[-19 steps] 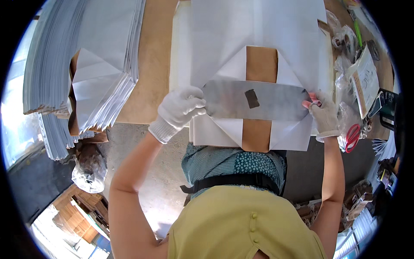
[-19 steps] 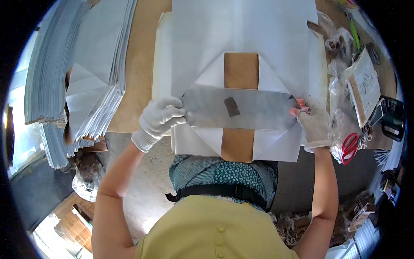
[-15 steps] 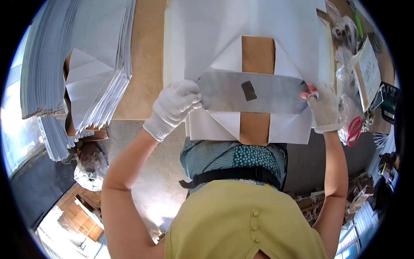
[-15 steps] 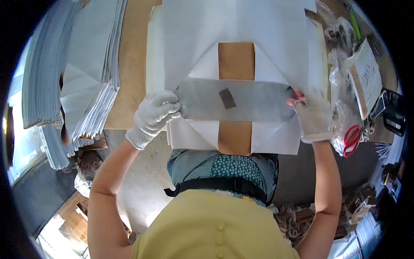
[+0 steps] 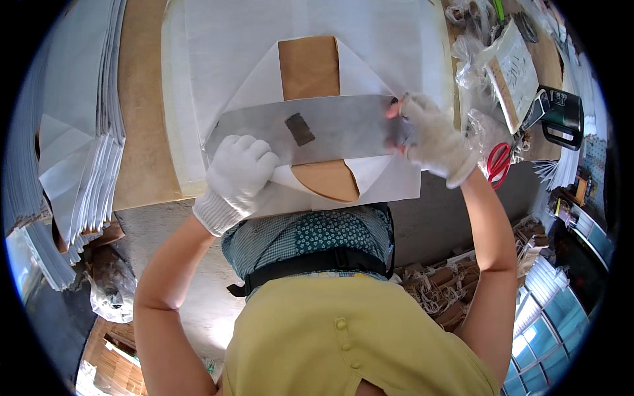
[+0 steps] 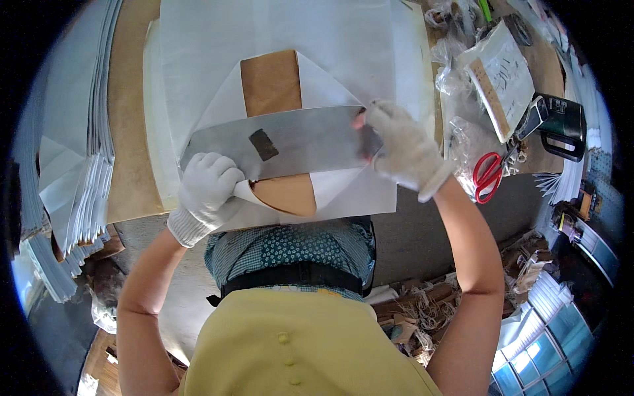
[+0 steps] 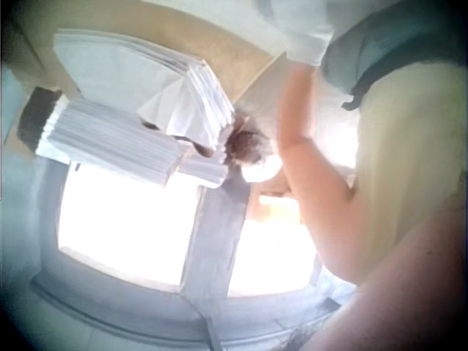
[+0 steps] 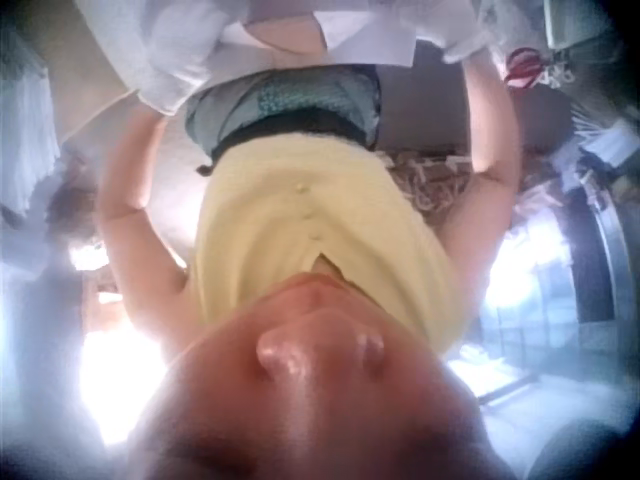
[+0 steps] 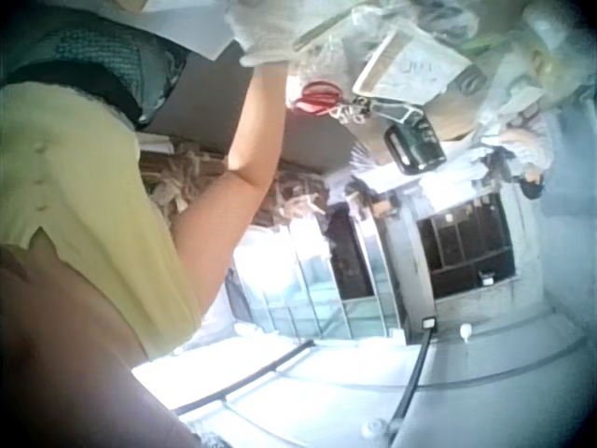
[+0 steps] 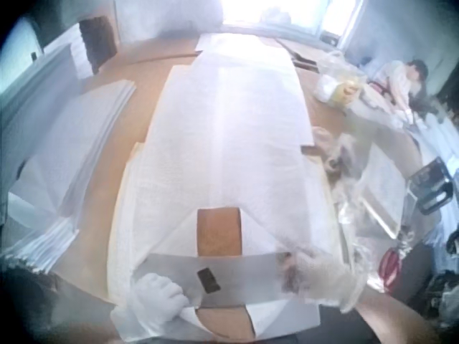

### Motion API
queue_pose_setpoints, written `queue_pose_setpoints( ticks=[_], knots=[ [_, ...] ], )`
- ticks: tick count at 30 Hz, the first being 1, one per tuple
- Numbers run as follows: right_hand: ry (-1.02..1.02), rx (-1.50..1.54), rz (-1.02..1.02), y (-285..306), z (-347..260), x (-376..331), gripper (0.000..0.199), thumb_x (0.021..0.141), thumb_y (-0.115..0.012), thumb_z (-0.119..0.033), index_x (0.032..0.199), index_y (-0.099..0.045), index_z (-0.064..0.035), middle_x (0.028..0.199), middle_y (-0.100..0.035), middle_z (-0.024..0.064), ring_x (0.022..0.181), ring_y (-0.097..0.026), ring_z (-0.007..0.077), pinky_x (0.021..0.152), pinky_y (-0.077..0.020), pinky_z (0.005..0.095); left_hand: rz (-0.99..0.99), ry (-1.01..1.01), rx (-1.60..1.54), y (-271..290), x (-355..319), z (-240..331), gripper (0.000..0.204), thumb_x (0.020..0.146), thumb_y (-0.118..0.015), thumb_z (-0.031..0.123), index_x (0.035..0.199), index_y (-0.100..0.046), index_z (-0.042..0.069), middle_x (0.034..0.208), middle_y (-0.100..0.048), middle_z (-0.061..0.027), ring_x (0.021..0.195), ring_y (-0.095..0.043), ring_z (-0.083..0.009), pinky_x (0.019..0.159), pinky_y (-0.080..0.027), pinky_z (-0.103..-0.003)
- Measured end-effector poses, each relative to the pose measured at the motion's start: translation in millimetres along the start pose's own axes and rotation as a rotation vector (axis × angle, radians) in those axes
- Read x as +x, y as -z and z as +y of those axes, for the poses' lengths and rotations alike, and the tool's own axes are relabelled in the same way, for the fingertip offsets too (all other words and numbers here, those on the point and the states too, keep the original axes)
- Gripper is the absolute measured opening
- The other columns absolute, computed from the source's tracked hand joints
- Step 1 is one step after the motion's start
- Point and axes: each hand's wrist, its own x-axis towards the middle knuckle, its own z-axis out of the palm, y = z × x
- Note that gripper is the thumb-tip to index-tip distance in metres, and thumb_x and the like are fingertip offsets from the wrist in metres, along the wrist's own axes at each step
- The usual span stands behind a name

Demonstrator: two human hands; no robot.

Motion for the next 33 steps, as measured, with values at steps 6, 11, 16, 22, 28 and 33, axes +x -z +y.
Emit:
queue_pose_setpoints(
  ticks=[6,11,16,22,28,33],
  knots=[
    [0.225,-0.227,0.201,-17.3,-11.9,-17.8,0.05,0.068,-0.093,-0.02,0.112,-0.069,-0.0148,0.125,-0.066,0.0058,0.119,-0.063,0.0319,0.098,-0.0539,0.0429,0.161,0.224,-0.256,-8.1,-5.4,0.8,0.019,0.066,-0.078,0.008,0.081,-0.066,0.01,0.088,-0.063,-0.0046,0.088,-0.062,-0.0282,0.081,-0.046,-0.043],
    [0.167,-0.266,0.143,-20.1,-7.8,2.7,0.052,0.065,-0.095,-0.027,0.109,-0.07,-0.0139,0.124,-0.066,0.0047,0.117,-0.064,0.0314,0.095,-0.0547,0.0432,0.143,0.515,-0.193,-14.0,5.6,20.9,0.033,0.068,-0.084,0.009,0.098,-0.07,0.011,0.099,-0.066,-0.0078,0.096,-0.061,-0.031,0.085,-0.047,-0.046],
    [0.073,-0.322,0.194,-17.0,-16.2,22.7,0.075,0.063,-0.097,-0.033,0.13,-0.066,-0.0157,0.143,-0.059,0.007,0.131,-0.059,0.0348,0.11,-0.0483,0.0438,0.311,0.62,-0.011,13.4,49.6,8.8,0.046,0.067,-0.087,0.023,0.11,-0.077,0.01,0.101,-0.066,-0.0139,0.101,-0.061,-0.032,0.093,-0.049,-0.044],
    [-0.064,-0.276,0.251,-7.9,-4.2,36.9,0.108,0.053,-0.098,-0.032,0.152,-0.055,-0.0205,0.172,-0.033,0.0125,0.161,-0.024,0.0385,0.133,-0.0213,0.0461,0.106,0.735,-0.354,22.9,82.2,-17.1,0.042,0.069,-0.088,0.022,0.11,-0.082,0.012,0.099,-0.063,-0.0116,0.109,-0.058,-0.0293,0.092,-0.051,-0.041],
    [-0.02,-0.235,0.22,2.6,-1.2,13.7,0.089,0.062,-0.096,-0.031,0.146,-0.063,-0.0262,0.169,-0.041,0.0095,0.159,-0.028,0.0383,0.131,-0.0242,0.0493,0.217,0.633,-0.368,10.2,78.1,7.0,0.024,0.075,-0.087,0.007,0.099,-0.084,0.008,0.104,-0.061,-0.0089,0.098,-0.064,-0.0207,0.085,-0.057,-0.031],
    [0.093,-0.3,0.314,-14.7,6.5,2.0,0.069,0.075,-0.088,-0.028,0.141,-0.068,-0.0226,0.161,-0.053,0.0085,0.154,-0.041,0.0352,0.129,-0.0255,0.0537,0.314,0.678,-0.519,3.5,75.3,17.5,0.024,0.074,-0.08,0.0,0.092,-0.085,0.014,0.105,-0.065,-0.009,0.11,-0.057,-0.0296,0.096,-0.049,-0.038]
  ],
)
